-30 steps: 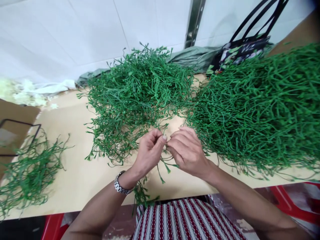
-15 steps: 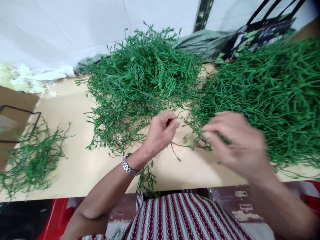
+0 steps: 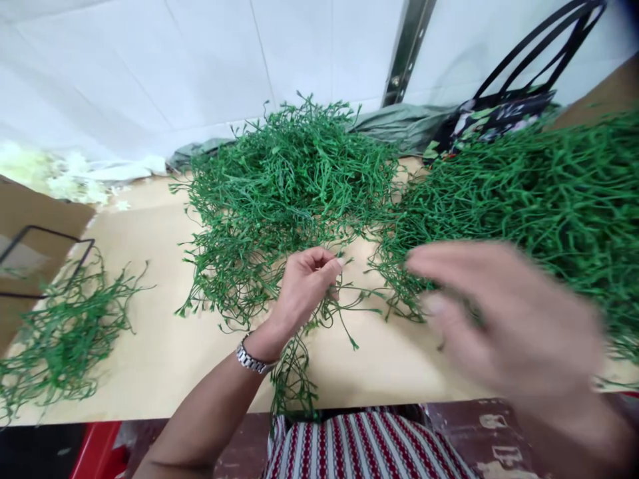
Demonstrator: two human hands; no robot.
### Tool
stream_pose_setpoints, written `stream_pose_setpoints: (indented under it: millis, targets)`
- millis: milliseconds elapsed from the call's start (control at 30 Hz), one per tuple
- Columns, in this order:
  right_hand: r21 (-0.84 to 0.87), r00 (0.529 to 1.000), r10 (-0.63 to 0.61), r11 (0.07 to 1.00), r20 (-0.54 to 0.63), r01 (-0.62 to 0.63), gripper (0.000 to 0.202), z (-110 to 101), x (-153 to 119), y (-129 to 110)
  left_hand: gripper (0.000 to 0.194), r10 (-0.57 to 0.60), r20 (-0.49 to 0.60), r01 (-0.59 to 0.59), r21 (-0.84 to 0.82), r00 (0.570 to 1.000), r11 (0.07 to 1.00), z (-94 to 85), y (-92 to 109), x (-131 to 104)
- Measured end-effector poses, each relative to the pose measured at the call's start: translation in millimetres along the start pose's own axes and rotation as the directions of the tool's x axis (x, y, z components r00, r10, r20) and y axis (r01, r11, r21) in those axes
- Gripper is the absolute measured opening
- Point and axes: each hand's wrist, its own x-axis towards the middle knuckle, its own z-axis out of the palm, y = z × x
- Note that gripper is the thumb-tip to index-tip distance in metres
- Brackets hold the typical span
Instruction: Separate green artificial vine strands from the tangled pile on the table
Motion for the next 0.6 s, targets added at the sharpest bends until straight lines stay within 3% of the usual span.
stream_pose_setpoints:
  millis: [33,100,167,233,433,600]
  targets:
    - [0.037,0.997,-0.053,0.998,0.048,0.051,0.025,16,3,-19,0.021,0.003,-0.02,-0.003,0.016,1.0,1.0,1.2,1,0]
    - [0.063,0.994,0.014,0.998,0.109,-0.021,0.023,47,5,-37,0.022,0.006,-0.042,-0.005,0.022,0.999,1.0,2.4,2,0]
    - [0.106,0.979,0.118,0.985,0.164,-0.137,0.021,73,2,-34,0.022,0.006,-0.045,-0.006,-0.003,0.999,1.0,1.7,1,1]
    - [0.186,0.971,0.146,0.965,0.192,-0.182,0.014,88,-4,-23,0.022,0.015,-0.042,-0.015,-0.009,0.999,1.0,-0.1,-3,1]
    - [0.327,0.979,0.15,0.926,0.14,-0.189,0.023,96,-19,-9,0.021,0.033,0.008,-0.033,0.015,0.999,0.999,-1.4,-6,1]
    - [0.376,0.942,0.28,0.865,0.187,-0.332,0.028,97,-27,-7,0.013,0.064,0.071,-0.069,0.067,0.995,0.995,-3.6,-4,-6]
